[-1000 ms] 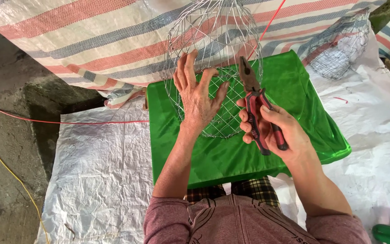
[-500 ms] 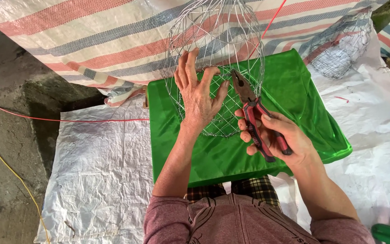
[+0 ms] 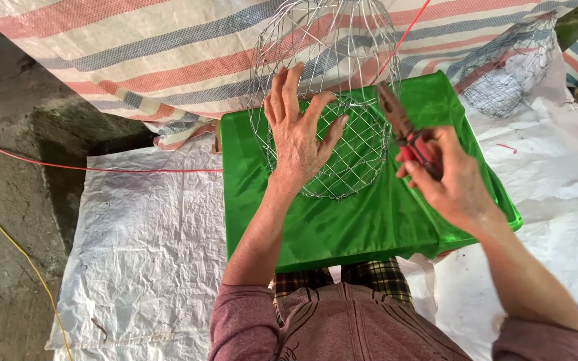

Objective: Using pliers to cut and bend wires on a conical wire mesh structure.

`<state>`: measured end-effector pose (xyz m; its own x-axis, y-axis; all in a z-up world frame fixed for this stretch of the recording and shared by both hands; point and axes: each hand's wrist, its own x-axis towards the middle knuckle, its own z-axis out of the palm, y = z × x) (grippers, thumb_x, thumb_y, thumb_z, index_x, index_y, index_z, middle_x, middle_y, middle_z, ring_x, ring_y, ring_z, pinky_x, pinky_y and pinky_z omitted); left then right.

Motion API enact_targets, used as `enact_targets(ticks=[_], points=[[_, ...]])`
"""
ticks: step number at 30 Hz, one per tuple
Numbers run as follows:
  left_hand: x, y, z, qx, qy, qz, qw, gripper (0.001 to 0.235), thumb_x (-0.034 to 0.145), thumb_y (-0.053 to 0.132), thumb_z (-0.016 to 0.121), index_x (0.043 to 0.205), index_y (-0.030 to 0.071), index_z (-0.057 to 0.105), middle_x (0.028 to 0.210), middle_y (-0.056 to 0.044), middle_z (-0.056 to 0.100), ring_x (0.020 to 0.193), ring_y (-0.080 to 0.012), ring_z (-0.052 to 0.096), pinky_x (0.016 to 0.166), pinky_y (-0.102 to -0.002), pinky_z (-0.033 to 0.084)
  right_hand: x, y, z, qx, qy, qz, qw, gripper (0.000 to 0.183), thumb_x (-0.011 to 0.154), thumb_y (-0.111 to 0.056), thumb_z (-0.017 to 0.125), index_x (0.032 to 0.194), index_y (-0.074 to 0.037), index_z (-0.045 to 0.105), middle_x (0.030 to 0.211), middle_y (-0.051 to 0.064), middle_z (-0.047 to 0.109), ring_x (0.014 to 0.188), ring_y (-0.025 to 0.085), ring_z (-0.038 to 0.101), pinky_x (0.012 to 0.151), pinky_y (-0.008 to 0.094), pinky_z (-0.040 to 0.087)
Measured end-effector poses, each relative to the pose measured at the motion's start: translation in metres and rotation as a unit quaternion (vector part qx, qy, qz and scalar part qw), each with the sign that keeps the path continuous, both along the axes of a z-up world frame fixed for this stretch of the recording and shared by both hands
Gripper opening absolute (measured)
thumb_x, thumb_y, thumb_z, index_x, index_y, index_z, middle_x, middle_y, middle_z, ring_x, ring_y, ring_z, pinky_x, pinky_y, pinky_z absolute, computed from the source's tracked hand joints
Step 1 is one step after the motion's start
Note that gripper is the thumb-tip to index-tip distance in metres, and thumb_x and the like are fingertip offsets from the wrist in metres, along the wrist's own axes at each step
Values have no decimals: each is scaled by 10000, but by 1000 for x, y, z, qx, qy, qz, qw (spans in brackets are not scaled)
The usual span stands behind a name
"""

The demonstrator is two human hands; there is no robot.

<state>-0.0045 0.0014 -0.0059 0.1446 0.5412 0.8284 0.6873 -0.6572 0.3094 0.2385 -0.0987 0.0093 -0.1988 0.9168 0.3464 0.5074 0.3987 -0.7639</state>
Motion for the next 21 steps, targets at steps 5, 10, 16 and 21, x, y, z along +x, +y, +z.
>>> enact_targets(ticks=[5, 10, 16, 21], points=[[2, -2, 2, 6, -3, -3, 1000, 340, 896, 336, 824, 1155, 157, 698, 1605, -113, 249, 1524, -429, 277, 1245, -630, 279, 18, 3, 19, -208, 186, 16, 960, 266, 918, 34, 596, 1175, 31, 527, 1004, 179, 704, 803, 263, 709, 641, 335, 560], [10, -19, -13, 59, -69, 33, 995, 468, 935, 372, 748, 1345, 182, 627, 1631, -165, 309, 1546, -382, 327, 1325, -631, 268, 28, 3, 3, -260, 326, 187, 890, 400, 882, -103, 670, 1220, 102, 605, 1017, 239, 733, 704, 196, 688, 859, 457, 644], [18, -101, -20, -115, -203, -153, 960, 161, 910, 136, 607, 1040, 49, 642, 1272, -146, 541, 1203, -300, 503, 1015, -456, 443, 4, -13, -32, -169, 360, 212, 892, 176, 910, -146, 701, 1070, -73, 685, 829, -22, 680, 549, 47, 510, 523, 213, 455], [30, -116, -76, -315, -353, -371, 799, 339, 957, 299, 712, 1153, 52, 587, 998, -130, 650, 849, -225, 662, 799, -393, 545, -28, -18, -68, -9, 318, 94, 944, 79, 877, 21, 709, 892, 58, 640, 1022, 213, 574, 1040, 316, 581, 988, 432, 409]])
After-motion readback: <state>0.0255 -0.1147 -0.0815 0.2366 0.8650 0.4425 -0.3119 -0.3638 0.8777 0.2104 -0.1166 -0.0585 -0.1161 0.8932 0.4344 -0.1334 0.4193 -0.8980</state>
